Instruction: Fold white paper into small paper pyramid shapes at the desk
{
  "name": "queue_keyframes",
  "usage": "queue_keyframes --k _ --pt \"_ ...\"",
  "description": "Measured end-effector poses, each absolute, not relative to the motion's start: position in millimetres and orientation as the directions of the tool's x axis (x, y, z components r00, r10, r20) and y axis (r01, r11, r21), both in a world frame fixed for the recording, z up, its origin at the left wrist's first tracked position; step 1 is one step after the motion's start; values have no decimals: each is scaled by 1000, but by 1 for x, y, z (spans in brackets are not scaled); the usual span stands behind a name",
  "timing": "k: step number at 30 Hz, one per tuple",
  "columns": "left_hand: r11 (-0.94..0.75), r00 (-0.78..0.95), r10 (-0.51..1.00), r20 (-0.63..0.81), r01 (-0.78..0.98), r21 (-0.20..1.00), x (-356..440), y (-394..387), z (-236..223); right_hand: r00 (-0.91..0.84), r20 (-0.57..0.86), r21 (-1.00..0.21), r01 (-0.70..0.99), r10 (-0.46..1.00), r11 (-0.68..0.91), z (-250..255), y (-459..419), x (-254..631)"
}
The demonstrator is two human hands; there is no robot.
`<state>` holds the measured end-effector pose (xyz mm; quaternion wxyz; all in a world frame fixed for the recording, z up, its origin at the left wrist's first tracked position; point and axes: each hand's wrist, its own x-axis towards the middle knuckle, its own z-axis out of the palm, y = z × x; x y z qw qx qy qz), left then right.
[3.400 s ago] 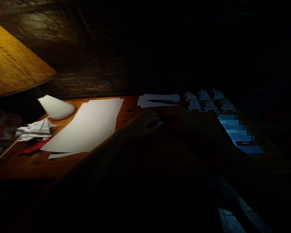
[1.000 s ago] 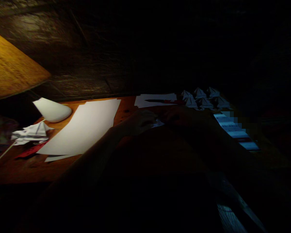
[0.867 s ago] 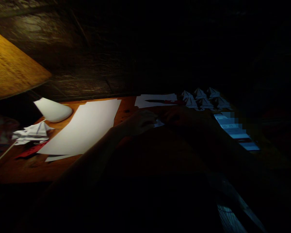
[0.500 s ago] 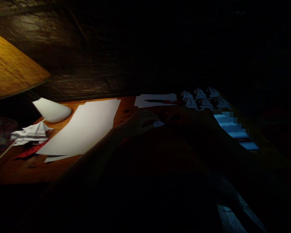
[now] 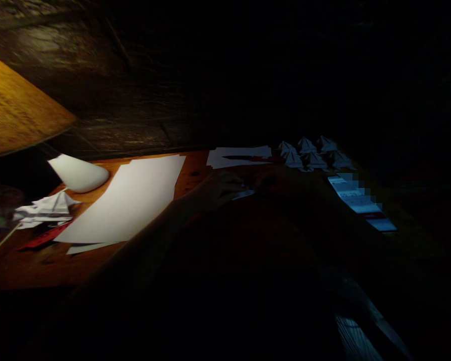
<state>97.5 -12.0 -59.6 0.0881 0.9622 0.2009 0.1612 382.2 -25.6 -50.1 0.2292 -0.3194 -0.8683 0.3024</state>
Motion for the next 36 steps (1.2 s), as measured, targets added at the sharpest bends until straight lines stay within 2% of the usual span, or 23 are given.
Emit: queue_keyframes --k 6,13,23,28,36 --pt "-897 865 434 252 388 214 99 -16 -56 -698 177 -730 380 694 569 -53 -20 386" --pt "-906 875 418 243 381 187 100 -16 -57 -677 124 -747 417 725 518 -50 -21 387" --pt "-886 858 451 246 398 237 102 -23 -54 -703 122 -758 390 701 523 -45 -23 388" --pt "-854 803 520 290 485 188 118 -41 -47 -675 144 -715 436 724 547 -46 -25 385" --pt "-720 648 669 364 687 102 143 -60 -49 -619 215 -576 544 755 610 -41 -37 374"
